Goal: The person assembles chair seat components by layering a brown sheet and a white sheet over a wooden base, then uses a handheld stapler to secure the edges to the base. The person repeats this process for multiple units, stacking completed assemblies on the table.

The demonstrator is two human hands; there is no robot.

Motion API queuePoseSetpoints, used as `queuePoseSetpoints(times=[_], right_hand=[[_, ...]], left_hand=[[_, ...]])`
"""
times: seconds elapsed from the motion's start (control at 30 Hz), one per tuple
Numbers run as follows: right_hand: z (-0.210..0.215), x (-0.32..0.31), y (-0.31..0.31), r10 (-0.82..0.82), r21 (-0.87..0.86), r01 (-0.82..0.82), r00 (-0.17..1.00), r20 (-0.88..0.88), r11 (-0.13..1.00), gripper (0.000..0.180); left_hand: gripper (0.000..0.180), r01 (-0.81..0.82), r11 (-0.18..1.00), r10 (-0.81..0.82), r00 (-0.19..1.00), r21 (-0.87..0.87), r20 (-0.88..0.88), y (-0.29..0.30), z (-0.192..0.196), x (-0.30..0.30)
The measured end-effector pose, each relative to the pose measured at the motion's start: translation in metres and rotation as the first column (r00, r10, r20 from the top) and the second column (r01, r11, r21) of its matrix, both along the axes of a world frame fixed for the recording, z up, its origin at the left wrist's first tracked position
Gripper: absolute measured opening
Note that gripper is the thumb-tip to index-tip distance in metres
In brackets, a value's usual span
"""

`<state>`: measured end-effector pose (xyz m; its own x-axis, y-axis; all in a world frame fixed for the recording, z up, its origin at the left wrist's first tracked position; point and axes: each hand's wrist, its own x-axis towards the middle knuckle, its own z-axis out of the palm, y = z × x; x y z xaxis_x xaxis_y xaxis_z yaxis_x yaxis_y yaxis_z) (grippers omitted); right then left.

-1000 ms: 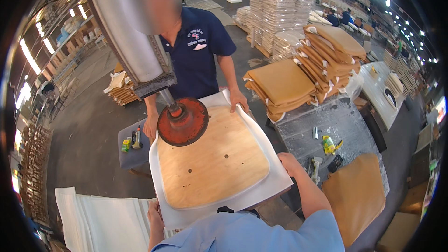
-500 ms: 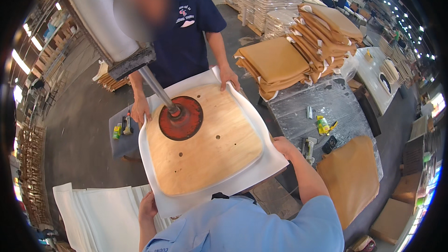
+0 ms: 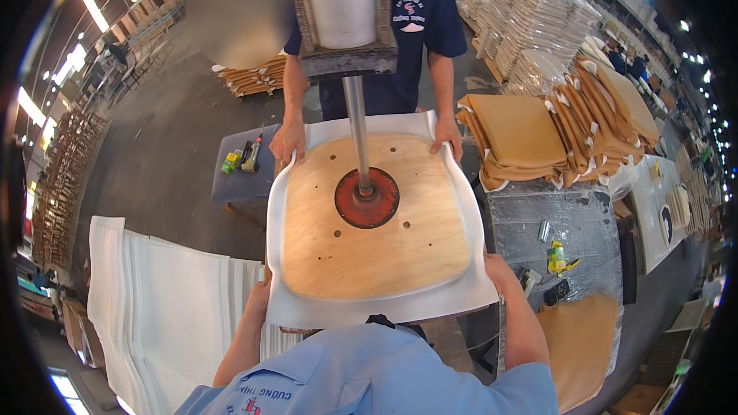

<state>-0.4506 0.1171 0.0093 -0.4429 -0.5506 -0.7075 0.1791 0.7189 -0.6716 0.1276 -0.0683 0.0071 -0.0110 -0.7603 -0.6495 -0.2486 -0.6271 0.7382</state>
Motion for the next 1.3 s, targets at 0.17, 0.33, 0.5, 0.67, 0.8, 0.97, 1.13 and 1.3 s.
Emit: queuePoseSetpoints(times=[0.17, 0.33, 0.5, 0.67, 0.8, 0.97, 1.13, 1.3], right_hand=[[0.001, -0.006, 0.006, 0.035, 0.008, -0.034, 0.994, -0.108, 0.999, 0.048], [0.004, -0.004, 0.006, 0.185, 0.063, -0.174, 0.929, -0.320, 0.983, 0.050], [0.005, 0.000, 0.000, 0.257, 0.114, -0.232, 0.893, -0.370, 0.966, 0.053], [-0.002, -0.006, -0.004, 0.387, 0.196, -0.339, 0.706, -0.594, 0.920, 0.053], [-0.004, -0.006, -0.009, 0.310, 0.127, -0.284, 0.820, -0.481, 0.950, 0.056], [0.000, 0.003, -0.016, 0.268, 0.114, -0.242, 0.857, -0.441, 0.963, 0.055], [0.029, -0.008, -0.015, 0.411, 0.225, -0.347, 0.706, -0.577, 0.911, 0.044], [0.058, 0.021, -0.065, 0.180, -0.153, -0.468, 0.591, -0.786, 0.870, 0.026]], left_hand=[[0.048, -0.039, 0.997, 0.033, 0.994, -0.061, -0.100, 0.000, -0.008, -0.005], [0.047, -0.079, 0.994, 0.068, 0.990, -0.078, -0.124, -0.002, -0.013, -0.004], [0.051, -0.057, 0.995, 0.046, 0.990, -0.080, -0.135, -0.004, -0.014, -0.008], [0.059, 0.081, 0.985, -0.056, 0.985, -0.152, 0.164, -0.013, -0.016, -0.006], [0.054, -0.089, 0.994, 0.089, 0.996, -0.058, 0.007, -0.015, -0.018, -0.014], [0.049, -0.063, 0.995, 0.064, 0.998, -0.075, 0.016, -0.014, -0.010, -0.020], [0.040, 0.326, 0.909, -0.130, 0.814, -0.259, 0.567, -0.043, 0.015, -0.001], [0.024, 0.311, 0.672, -0.021, 0.915, -0.672, 0.403, -0.075, 0.043, -0.054]])
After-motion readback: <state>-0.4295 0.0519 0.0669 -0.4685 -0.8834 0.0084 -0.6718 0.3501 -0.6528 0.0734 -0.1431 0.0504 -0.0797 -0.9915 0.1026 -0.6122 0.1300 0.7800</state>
